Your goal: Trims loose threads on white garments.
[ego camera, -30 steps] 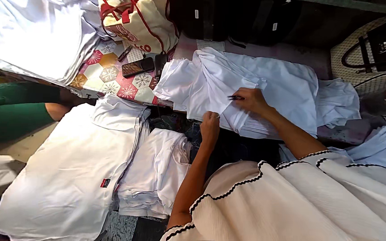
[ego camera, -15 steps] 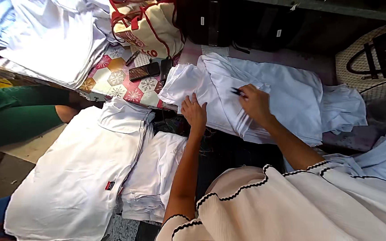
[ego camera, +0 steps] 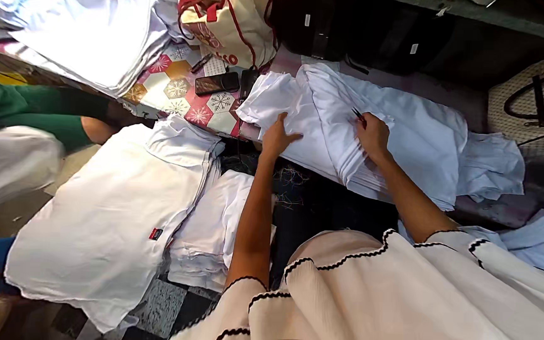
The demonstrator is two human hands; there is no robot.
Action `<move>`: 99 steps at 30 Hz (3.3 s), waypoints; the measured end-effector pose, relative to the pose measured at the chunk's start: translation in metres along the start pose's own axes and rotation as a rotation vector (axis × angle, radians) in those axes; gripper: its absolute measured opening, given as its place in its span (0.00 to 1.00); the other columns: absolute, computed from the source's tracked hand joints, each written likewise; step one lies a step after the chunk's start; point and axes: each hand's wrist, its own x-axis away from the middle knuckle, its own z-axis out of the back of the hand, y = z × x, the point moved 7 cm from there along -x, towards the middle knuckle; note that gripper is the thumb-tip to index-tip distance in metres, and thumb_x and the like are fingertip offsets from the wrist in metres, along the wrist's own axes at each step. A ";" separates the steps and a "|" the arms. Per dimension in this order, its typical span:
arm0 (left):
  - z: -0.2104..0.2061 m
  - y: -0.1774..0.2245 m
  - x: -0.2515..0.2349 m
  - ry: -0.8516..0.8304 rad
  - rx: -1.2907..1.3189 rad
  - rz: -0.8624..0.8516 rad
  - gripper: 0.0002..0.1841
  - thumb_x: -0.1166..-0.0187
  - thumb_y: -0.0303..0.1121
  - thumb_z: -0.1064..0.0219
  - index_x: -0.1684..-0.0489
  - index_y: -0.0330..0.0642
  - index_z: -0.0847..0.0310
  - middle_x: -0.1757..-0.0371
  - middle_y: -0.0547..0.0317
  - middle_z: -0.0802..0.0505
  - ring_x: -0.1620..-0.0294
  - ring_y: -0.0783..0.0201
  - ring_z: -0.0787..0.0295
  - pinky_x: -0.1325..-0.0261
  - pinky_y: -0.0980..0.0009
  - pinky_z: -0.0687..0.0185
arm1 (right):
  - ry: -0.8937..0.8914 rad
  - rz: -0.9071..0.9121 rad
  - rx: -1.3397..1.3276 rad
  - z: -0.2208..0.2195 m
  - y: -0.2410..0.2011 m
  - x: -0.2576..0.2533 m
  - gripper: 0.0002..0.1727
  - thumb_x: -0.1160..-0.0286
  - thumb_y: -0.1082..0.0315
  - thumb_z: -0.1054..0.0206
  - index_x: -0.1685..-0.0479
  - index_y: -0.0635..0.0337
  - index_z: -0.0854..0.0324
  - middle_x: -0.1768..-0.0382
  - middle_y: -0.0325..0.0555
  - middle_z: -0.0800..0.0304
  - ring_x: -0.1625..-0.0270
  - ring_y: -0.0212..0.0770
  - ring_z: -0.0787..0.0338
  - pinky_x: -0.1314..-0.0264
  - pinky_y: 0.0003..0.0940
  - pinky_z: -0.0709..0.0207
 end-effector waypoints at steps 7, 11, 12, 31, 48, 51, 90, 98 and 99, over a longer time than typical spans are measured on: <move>0.021 -0.136 0.117 0.355 0.294 0.196 0.16 0.19 0.30 0.30 0.38 0.32 0.16 0.54 0.39 0.06 0.62 0.50 0.08 0.53 0.49 0.11 | -0.172 0.558 -0.151 -0.073 -0.090 0.088 0.16 0.27 0.60 0.22 0.49 0.63 0.13 0.54 0.56 0.08 0.58 0.57 0.07 0.57 0.61 0.15; 0.009 -0.081 0.112 0.449 0.043 -0.091 0.26 0.26 0.28 0.24 0.28 0.33 0.20 0.30 0.34 0.16 0.34 0.41 0.14 0.34 0.47 0.16 | -0.260 0.519 0.150 -0.110 -0.098 0.087 0.23 0.33 0.68 0.22 0.38 0.65 0.20 0.50 0.64 0.12 0.54 0.67 0.09 0.61 0.65 0.19; -0.001 -0.066 0.104 0.431 0.002 -0.199 0.25 0.28 0.27 0.23 0.29 0.36 0.19 0.26 0.35 0.19 0.27 0.40 0.19 0.30 0.47 0.18 | -0.259 0.514 0.171 -0.111 -0.098 0.087 0.23 0.33 0.69 0.24 0.38 0.65 0.20 0.50 0.64 0.12 0.55 0.66 0.09 0.61 0.64 0.19; -0.065 -0.065 0.099 0.303 0.029 -0.100 0.10 0.18 0.24 0.36 0.53 0.30 0.08 0.49 0.36 0.06 0.44 0.39 0.08 0.36 0.43 0.16 | -0.395 0.580 0.328 -0.046 -0.046 0.075 0.13 0.25 0.73 0.33 0.43 0.61 0.14 0.49 0.58 0.10 0.55 0.61 0.08 0.58 0.63 0.18; -0.093 -0.025 0.109 -0.291 -0.007 0.062 0.13 0.16 0.32 0.36 0.49 0.30 0.11 0.46 0.36 0.07 0.39 0.38 0.11 0.33 0.36 0.22 | -0.535 0.366 -0.029 -0.044 -0.052 0.058 0.21 0.10 0.65 0.41 0.24 0.64 0.21 0.42 0.69 0.17 0.42 0.65 0.14 0.35 0.62 0.23; -0.071 0.000 0.118 -0.040 0.086 0.077 0.13 0.17 0.32 0.33 0.50 0.30 0.10 0.45 0.36 0.09 0.42 0.40 0.10 0.35 0.40 0.18 | -0.331 0.543 -0.044 -0.034 -0.057 0.073 0.18 0.18 0.70 0.32 0.32 0.61 0.16 0.48 0.64 0.18 0.55 0.61 0.12 0.51 0.58 0.16; -0.090 -0.011 0.103 0.406 0.712 0.072 0.03 0.28 0.21 0.27 0.66 0.30 0.14 0.49 0.46 0.16 0.54 0.65 0.14 0.49 0.73 0.14 | 0.033 0.881 0.065 -0.074 -0.071 0.099 0.11 0.21 0.75 0.35 0.48 0.69 0.09 0.58 0.60 0.10 0.53 0.57 0.09 0.47 0.46 0.14; -0.103 -0.020 0.118 -0.322 0.199 0.135 0.18 0.20 0.40 0.29 0.55 0.29 0.11 0.49 0.37 0.08 0.44 0.44 0.11 0.36 0.41 0.20 | -0.030 0.712 -0.055 -0.065 -0.065 0.085 0.10 0.25 0.77 0.32 0.50 0.69 0.08 0.58 0.62 0.11 0.55 0.57 0.09 0.48 0.50 0.13; -0.097 -0.022 0.121 -0.343 0.171 0.183 0.21 0.18 0.44 0.31 0.52 0.29 0.11 0.48 0.36 0.08 0.42 0.41 0.12 0.35 0.37 0.22 | -0.056 0.663 -0.105 -0.061 -0.063 0.081 0.10 0.26 0.77 0.30 0.49 0.68 0.08 0.58 0.61 0.11 0.56 0.57 0.09 0.49 0.50 0.13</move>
